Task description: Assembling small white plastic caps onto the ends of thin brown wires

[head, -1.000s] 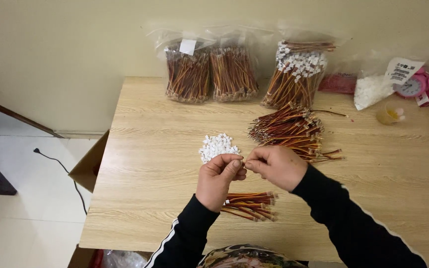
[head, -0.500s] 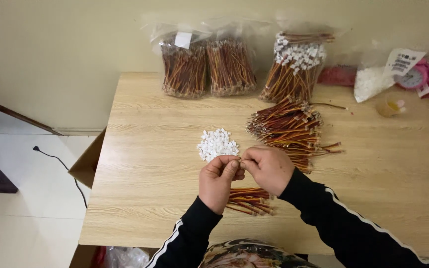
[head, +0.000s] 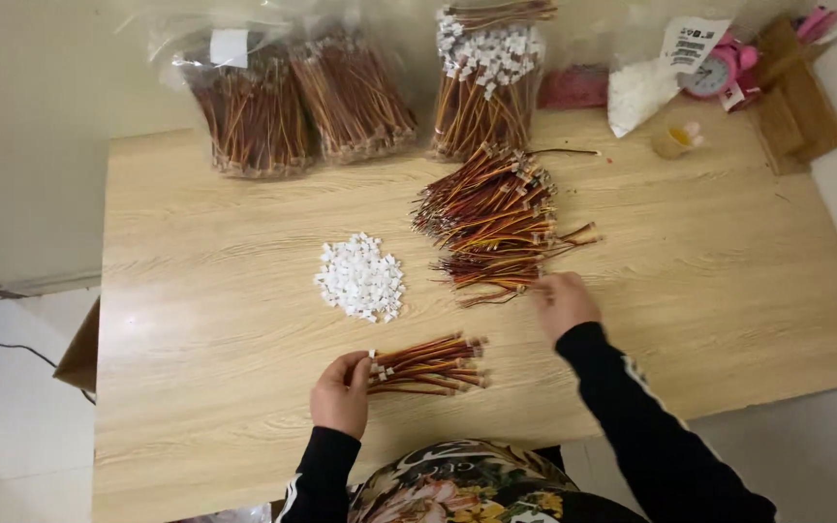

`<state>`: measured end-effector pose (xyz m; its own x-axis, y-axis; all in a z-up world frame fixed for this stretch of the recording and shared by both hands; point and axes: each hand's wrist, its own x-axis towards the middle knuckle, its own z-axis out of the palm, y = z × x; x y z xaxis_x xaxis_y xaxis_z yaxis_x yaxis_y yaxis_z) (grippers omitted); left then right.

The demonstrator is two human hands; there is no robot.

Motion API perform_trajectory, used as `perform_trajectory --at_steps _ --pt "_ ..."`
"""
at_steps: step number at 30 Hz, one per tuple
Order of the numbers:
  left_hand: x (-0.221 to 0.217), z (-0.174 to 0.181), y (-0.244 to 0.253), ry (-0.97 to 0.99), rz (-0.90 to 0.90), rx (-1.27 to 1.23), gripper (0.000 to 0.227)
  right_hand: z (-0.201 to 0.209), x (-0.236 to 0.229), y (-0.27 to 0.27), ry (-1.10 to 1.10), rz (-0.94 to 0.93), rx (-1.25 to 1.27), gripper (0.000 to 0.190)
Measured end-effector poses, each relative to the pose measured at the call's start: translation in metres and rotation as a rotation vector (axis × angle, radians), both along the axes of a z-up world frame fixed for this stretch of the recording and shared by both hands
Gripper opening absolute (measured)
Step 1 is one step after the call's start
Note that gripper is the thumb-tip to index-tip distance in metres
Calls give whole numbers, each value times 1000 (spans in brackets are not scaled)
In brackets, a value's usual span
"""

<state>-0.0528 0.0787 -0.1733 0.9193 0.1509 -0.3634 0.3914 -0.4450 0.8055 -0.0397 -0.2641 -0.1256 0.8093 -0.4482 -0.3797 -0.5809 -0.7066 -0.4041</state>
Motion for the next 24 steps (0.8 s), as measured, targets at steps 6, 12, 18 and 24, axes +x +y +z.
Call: perform_trajectory --at_steps 6,12,18,24 --pt "-1 -46 11 -157 -78 153 26 -38 5 -38 -166 -47 59 34" --pt "2 -28 10 -237 -96 181 22 -8 31 -17 -86 56 -28 34" --pt "1 -18 -3 -266 -92 106 16 -76 44 -46 7 189 -132 38" --pt "-5 -3 -5 -98 -114 100 19 -66 47 -51 61 225 -111 28"
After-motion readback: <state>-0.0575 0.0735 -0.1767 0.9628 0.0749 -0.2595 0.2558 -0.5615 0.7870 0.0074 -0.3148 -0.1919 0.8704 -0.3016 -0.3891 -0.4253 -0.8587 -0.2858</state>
